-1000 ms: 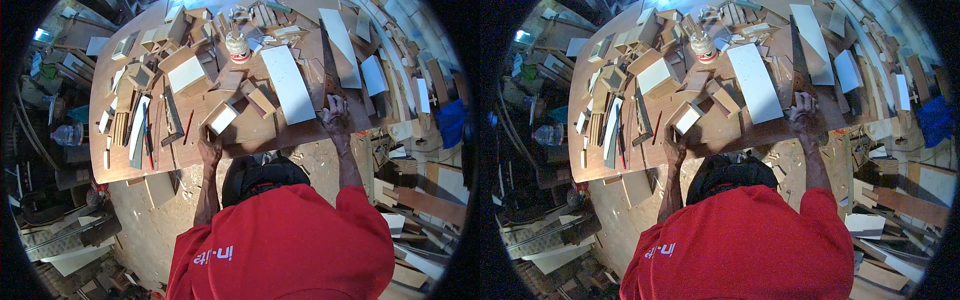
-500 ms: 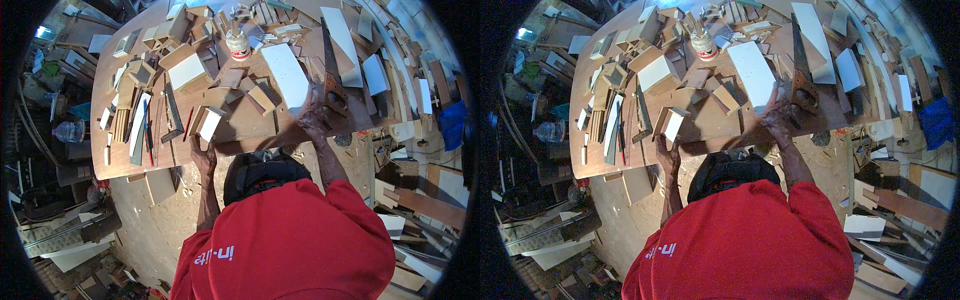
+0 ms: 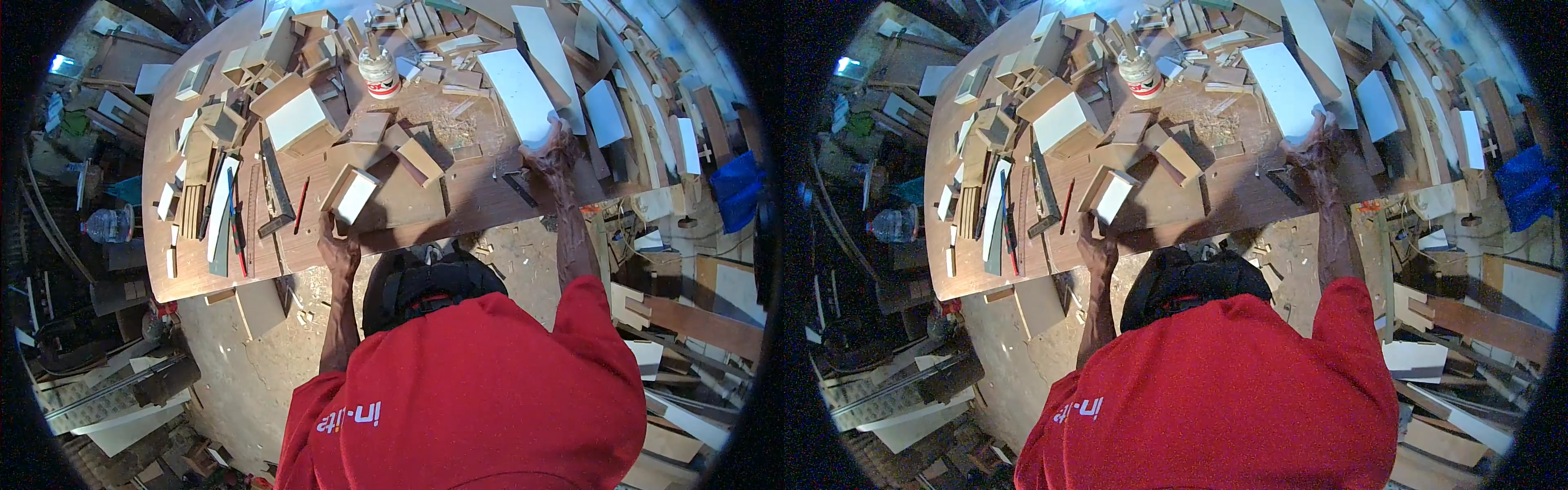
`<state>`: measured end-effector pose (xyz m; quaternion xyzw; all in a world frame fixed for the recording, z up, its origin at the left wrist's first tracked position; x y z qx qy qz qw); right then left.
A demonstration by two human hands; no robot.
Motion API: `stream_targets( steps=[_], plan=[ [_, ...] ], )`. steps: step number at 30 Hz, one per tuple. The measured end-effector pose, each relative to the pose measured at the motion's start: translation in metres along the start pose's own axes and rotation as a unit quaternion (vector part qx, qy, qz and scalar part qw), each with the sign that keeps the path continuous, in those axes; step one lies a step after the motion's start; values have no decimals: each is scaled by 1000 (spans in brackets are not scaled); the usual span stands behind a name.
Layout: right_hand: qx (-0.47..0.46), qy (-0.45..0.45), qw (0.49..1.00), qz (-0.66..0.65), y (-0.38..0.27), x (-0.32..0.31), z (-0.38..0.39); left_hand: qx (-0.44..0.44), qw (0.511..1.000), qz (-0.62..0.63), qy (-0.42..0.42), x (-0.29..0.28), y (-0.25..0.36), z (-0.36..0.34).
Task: The person applies glue to the edges of small wooden pieces and assembles them into a box, then uses a saw to trim the edge of a component.
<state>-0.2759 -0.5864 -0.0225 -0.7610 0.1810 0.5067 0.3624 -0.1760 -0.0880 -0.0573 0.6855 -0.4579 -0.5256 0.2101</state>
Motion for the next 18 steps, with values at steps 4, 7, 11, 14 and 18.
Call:
stream_targets(
  steps=[4, 7, 11, 14, 18],
  plan=[
    [-54, 86, 985, 136, -47, -10, 24, -68, 997, -3, -45, 11, -10, -2],
    [-191, 59, 977, 81, -82, 33, 50, -86, 993, -5, -75, 26, -18, -5],
    [-265, -5, 964, 16, -113, 97, 74, -77, 996, 20, -50, 30, -30, -2],
    [-225, -63, 972, 18, -113, 117, 76, -70, 997, -8, -29, 23, -22, -2],
    [-228, -47, 972, -6, -119, 97, 67, -38, 997, -34, -64, 22, -6, -8]
  ],
)
Point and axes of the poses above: each hand's wrist, its own z-axis away from the middle knuckle, its own x-axis out of the palm, y = z × x, the point moved 10 cm from there along -z, towards the middle knuckle, and after that the axes turned 9 degrees about x, right-handed, at the moved point
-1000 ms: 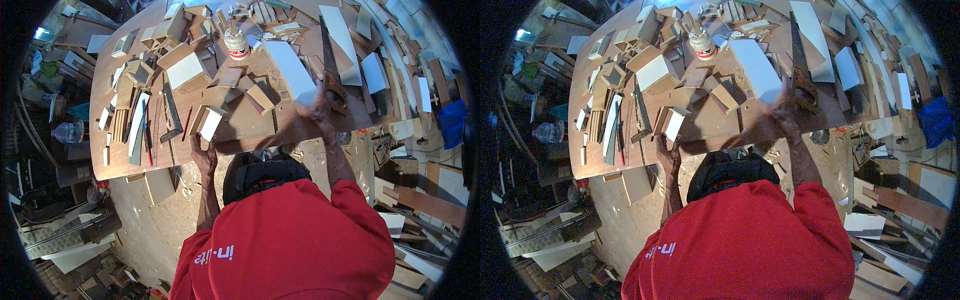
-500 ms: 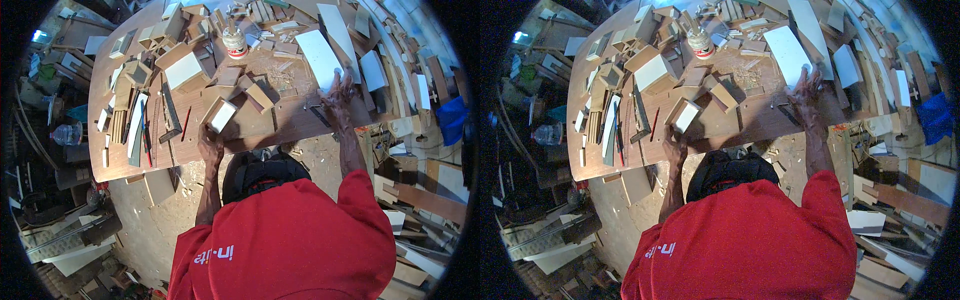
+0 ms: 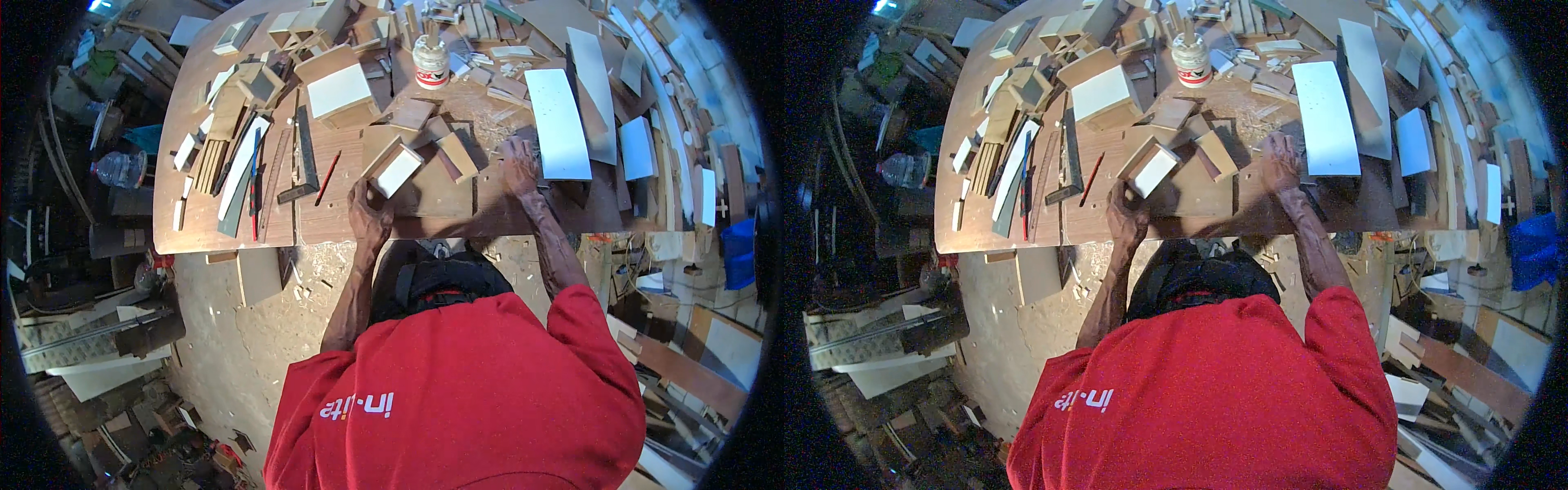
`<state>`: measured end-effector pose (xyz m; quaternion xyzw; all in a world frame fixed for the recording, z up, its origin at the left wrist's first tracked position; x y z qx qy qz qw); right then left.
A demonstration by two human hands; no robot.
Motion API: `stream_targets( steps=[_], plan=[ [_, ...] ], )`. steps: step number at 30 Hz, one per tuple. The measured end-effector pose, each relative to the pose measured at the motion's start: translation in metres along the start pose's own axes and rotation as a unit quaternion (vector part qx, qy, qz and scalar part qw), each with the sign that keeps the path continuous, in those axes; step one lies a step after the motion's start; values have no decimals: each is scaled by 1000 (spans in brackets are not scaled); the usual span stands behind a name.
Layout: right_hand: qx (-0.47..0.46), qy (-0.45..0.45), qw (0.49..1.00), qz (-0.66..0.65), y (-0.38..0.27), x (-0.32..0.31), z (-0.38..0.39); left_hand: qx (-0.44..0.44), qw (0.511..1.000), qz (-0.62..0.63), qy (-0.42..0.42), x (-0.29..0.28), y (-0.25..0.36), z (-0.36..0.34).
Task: The person applies glue to the edges of small wooden pieces and assembles them into a box, then uses a saw to trim the edge of a component.
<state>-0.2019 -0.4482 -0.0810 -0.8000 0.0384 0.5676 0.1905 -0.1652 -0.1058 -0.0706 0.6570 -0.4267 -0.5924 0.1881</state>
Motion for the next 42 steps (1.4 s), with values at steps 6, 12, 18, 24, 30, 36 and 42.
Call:
stream_targets(
  steps=[6, 12, 18, 24, 30, 36, 42],
  plan=[
    [95, -87, 962, -241, -44, -48, -8, 43, 999, -2, 33, -17, 17, 2],
    [38, -155, 941, -299, -105, -30, -21, 65, 997, 0, 34, -26, 46, 3],
    [-1, -145, 948, -283, -141, -38, -24, 72, 997, 6, 33, -24, 46, 5],
    [-2, -178, 954, -243, -145, -30, -24, 70, 997, -4, 24, -24, 55, 3],
    [18, -175, 951, -256, -142, -26, -23, 72, 997, 17, 28, -24, 62, 4],
    [21, -193, 954, -227, -144, -25, -23, 63, 997, 21, 26, -21, 58, 5],
    [-33, -182, 955, -233, -153, -25, -25, 63, 998, 14, 26, -23, 55, 5]
  ],
)
Point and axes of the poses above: each hand's wrist, its own z-axis away from the middle knuckle, its own x-axis out of the palm, y = z × x, the point moved 10 cm from there along -z, towards the middle knuckle, and after that the axes turned 9 degrees about x, right-handed, at the moved point
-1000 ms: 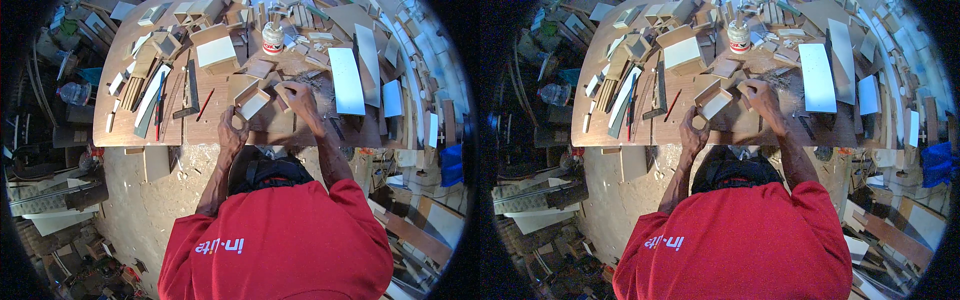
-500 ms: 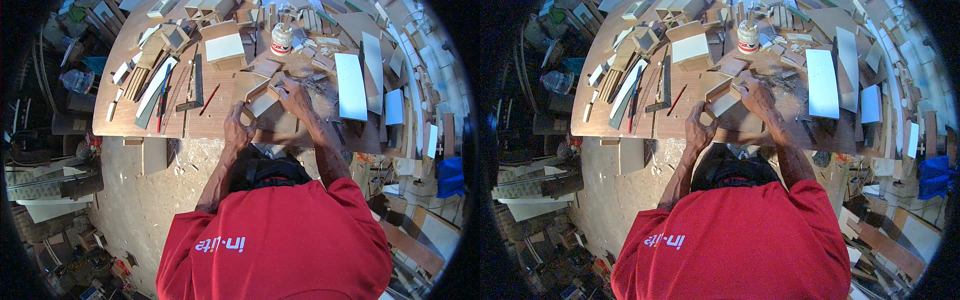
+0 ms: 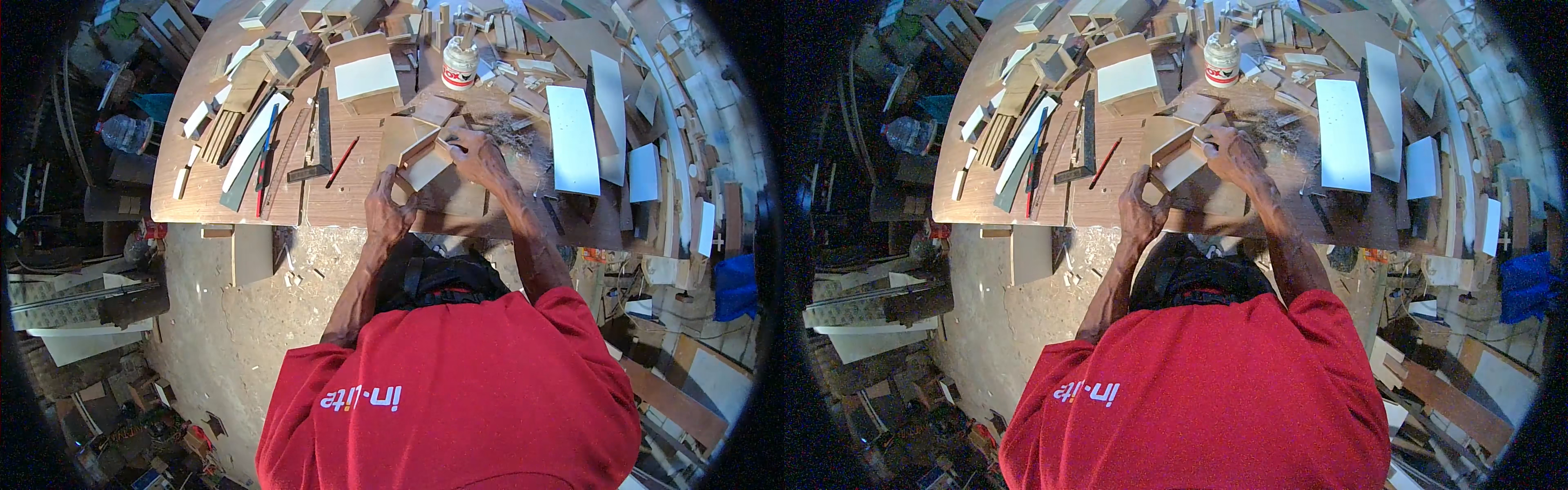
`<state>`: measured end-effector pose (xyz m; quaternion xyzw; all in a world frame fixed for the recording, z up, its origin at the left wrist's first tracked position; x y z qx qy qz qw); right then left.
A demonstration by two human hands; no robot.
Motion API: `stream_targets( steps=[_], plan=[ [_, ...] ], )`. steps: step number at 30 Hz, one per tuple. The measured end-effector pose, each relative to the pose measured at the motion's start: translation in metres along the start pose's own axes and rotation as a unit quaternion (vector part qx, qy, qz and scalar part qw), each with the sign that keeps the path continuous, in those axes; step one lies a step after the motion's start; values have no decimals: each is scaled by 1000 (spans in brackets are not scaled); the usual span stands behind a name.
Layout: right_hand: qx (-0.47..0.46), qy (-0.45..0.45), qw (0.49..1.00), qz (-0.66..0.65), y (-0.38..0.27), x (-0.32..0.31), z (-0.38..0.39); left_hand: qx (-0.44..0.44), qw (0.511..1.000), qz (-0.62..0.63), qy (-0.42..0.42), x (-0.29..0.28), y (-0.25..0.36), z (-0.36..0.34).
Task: The person applies glue to the edges of small wooden pieces and assembles them into a box, then uses a saw to trim the edge of a component.
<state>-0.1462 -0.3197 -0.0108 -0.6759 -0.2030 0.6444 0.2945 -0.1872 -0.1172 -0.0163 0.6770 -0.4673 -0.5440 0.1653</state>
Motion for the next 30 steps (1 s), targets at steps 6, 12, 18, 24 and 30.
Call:
stream_targets(
  steps=[6, 12, 18, 24, 30],
  plan=[
    [31, 25, 999, -36, -3, -5, 0, -18, 1000, -6, -8, -3, -13, 4],
    [58, 96, 986, -121, 22, -4, 13, -99, 986, 11, 136, -24, -55, 29],
    [263, -31, 843, -469, 58, 44, 43, -165, 975, 84, 122, -28, -66, 23],
    [225, -46, 857, -460, 52, 40, 56, -135, 986, 12, 99, -12, -67, 16],
    [269, -45, 820, -504, 47, 44, 68, -82, 990, -48, 109, 3, -82, 16]
  ],
)
Point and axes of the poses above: each hand's wrist, its own z-axis away from the middle knuckle, its own x-axis out of the palm, y = z × x, the point moved 10 cm from there along -z, towards the middle knuckle, and after that the axes turned 9 degrees about x, right-handed, at the moved point
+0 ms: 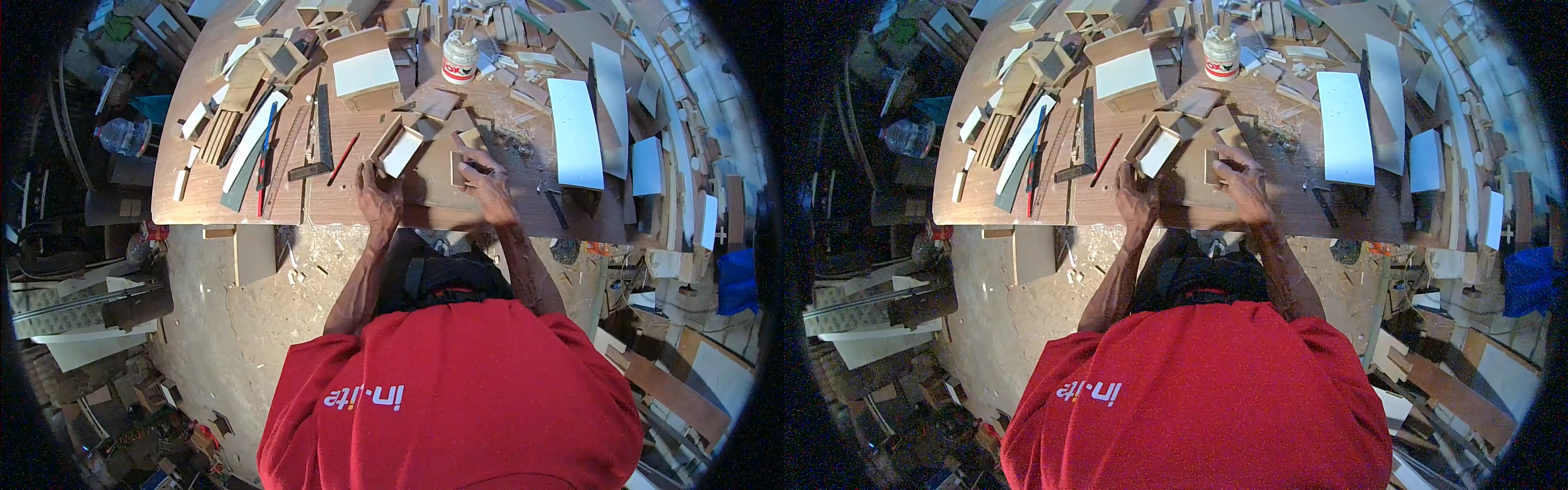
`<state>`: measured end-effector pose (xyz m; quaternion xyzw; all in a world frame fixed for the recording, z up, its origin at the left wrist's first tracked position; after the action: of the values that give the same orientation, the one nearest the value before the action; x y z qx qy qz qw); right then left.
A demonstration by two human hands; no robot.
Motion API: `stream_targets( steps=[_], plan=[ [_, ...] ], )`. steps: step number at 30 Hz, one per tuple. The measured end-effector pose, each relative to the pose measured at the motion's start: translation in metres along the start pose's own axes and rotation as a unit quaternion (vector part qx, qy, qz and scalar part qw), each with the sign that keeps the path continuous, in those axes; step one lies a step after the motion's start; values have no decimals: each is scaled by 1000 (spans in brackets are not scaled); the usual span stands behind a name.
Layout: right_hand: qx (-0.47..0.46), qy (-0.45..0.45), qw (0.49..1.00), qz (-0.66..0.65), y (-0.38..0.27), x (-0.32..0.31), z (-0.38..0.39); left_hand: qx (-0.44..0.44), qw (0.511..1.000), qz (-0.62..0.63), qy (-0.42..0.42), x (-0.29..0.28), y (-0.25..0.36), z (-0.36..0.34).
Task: The person applies glue to the edges of small wooden pieces and assembles them into a box, then uses a saw to trim the edge of a component.
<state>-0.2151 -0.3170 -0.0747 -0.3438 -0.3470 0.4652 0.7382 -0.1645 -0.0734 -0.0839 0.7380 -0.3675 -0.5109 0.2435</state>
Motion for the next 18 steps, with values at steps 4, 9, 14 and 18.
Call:
stream_targets(
  steps=[4, 9, 14, 18],
  plan=[
    [22, -19, 996, -88, 12, -8, -6, -49, 996, 59, -37, 6, 4, 1],
    [1, -56, 985, -164, 15, -8, -7, 35, 994, 35, 93, -35, 43, 19],
    [17, -103, 980, -171, 16, 13, 9, -287, 825, 453, -176, 27, 74, 39],
    [-3, -179, 967, -183, 21, 27, 11, -359, 651, 638, -201, 60, 88, 52]
  ],
)
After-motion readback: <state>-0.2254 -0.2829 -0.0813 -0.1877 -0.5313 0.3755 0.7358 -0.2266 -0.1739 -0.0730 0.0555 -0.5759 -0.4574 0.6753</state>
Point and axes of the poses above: each hand's wrist, its own z-axis away from the middle knuckle, its own x-axis out of the palm, y = z × x, the point moved 10 cm from there along -z, towards the middle knuckle, and after that the axes turned 9 degrees about x, right-handed, at the moved point
